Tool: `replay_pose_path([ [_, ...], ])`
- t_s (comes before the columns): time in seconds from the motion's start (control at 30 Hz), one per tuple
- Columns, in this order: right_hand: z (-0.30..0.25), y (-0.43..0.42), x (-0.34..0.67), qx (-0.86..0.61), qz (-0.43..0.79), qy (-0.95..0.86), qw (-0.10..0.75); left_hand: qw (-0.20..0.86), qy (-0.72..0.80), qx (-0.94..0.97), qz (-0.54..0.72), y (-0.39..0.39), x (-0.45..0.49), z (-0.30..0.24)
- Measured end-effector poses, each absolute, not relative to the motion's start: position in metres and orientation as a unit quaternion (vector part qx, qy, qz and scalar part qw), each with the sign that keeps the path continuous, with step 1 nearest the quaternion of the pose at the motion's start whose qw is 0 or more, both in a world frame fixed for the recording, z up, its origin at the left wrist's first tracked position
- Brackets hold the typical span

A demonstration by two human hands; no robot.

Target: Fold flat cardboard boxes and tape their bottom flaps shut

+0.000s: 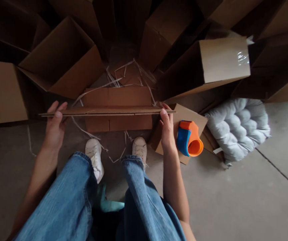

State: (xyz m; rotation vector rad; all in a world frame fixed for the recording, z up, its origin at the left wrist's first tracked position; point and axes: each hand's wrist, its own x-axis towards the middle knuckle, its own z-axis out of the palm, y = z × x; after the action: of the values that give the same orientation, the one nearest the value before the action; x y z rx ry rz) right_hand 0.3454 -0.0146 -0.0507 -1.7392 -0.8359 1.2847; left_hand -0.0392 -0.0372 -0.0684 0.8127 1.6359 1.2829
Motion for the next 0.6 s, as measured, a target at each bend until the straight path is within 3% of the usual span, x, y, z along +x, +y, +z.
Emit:
replay_pose_path([
  [0.3,-0.034,-0.055,0.335,-0.673,0.514,-0.366,0.386,0.422,0.68,0.306,0.516,-0.077,-0.033,-0.034],
  [0.6,-0.032,-0.048,0.327,-0.695,0.508,-0.35,0.369,0.437,0.695,0.288,0.493,-0.074,-0.046,-0.046],
])
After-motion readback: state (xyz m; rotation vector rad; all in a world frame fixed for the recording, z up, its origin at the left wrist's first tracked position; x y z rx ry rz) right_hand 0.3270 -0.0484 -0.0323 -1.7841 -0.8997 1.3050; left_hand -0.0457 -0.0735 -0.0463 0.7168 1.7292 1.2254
